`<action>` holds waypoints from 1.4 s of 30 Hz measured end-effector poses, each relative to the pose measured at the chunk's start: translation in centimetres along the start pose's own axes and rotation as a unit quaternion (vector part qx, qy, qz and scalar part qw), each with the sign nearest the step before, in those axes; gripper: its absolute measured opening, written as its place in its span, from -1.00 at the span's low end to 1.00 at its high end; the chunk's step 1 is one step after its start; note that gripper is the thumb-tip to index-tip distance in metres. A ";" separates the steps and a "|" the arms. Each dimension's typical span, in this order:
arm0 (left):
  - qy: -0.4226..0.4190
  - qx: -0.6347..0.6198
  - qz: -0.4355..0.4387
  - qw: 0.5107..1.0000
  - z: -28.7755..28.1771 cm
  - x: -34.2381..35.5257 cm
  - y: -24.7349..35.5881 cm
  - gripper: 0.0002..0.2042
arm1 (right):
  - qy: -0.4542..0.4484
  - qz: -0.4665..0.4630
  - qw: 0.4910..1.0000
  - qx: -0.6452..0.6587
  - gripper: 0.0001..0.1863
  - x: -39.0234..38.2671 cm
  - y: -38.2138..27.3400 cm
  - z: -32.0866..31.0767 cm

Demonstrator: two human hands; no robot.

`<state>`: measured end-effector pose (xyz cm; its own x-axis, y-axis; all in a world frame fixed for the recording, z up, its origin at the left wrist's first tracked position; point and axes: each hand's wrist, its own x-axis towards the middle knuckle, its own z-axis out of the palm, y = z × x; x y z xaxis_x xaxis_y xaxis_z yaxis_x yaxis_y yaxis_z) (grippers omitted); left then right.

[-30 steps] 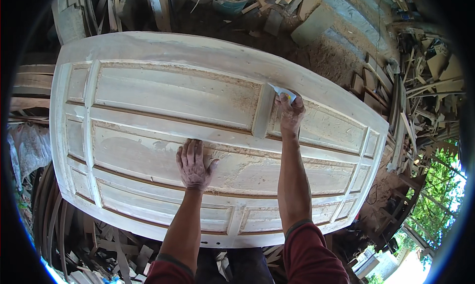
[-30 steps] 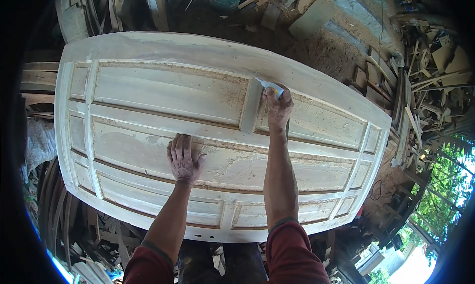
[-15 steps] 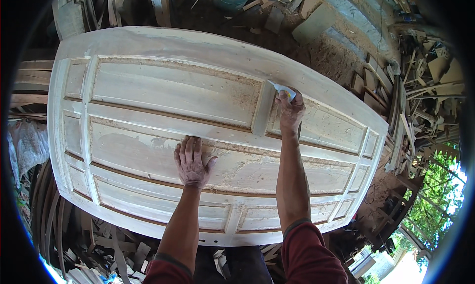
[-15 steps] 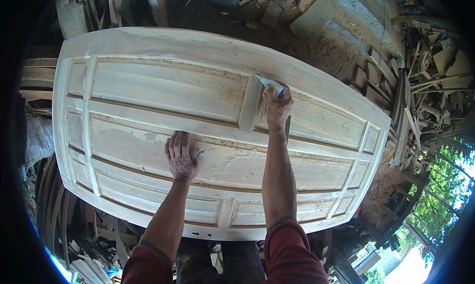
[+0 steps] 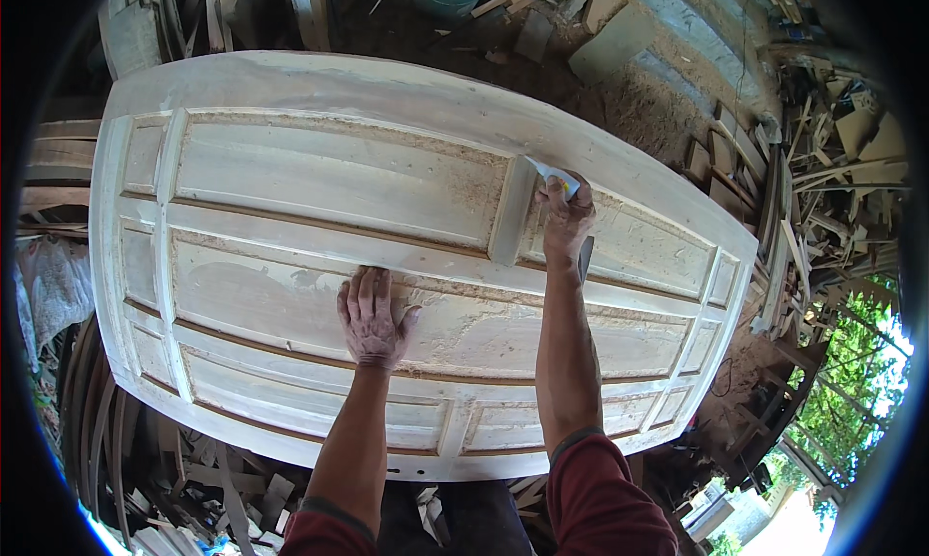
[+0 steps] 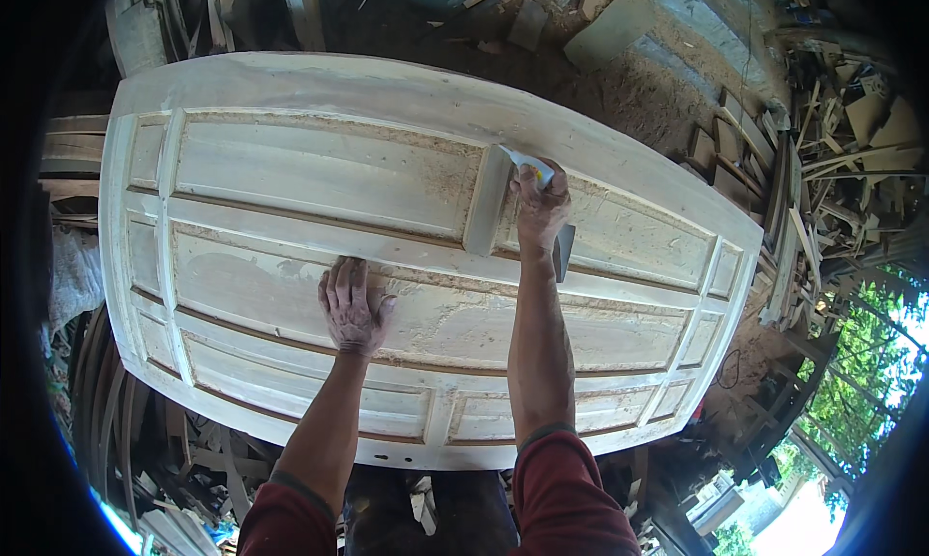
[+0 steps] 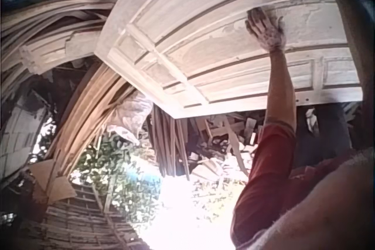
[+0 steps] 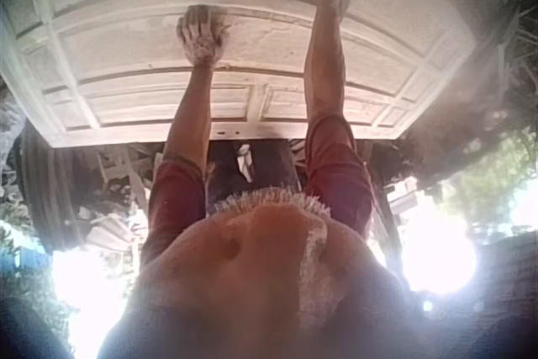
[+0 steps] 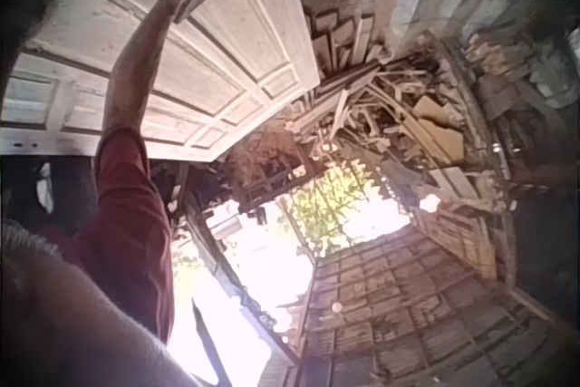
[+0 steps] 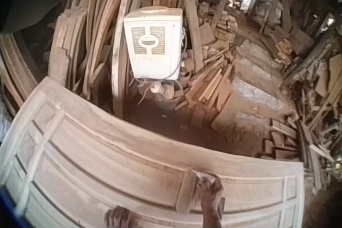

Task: The person sands the surface and grooves of a wooden door using a piece of sandpaper and applies adhesive from a small tube to a wooden block.

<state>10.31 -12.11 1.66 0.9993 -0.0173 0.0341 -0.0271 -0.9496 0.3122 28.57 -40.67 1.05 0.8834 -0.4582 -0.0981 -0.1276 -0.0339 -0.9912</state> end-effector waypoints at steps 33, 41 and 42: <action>0.009 -0.003 0.001 1.000 0.0 0.1 0.0 -0.25 | 0.034 -0.002 0.999 0.032 -0.66 -0.6 0.0 -0.3; 0.010 -0.008 -0.001 1.000 -0.1 0.2 0.1 -0.26 | 0.057 -0.029 0.996 0.066 -0.64 -0.8 0.8 -0.5; 0.013 -0.009 0.000 1.000 0.0 0.2 0.1 -0.26 | 0.060 -0.035 0.994 0.083 -0.65 -0.8 0.9 -0.5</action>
<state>10.46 -12.16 1.73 0.9983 -0.0090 0.0577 -0.0275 -0.9440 0.3288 27.57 -40.79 0.32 0.8257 -0.5635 -0.0268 0.0176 0.0731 -0.9972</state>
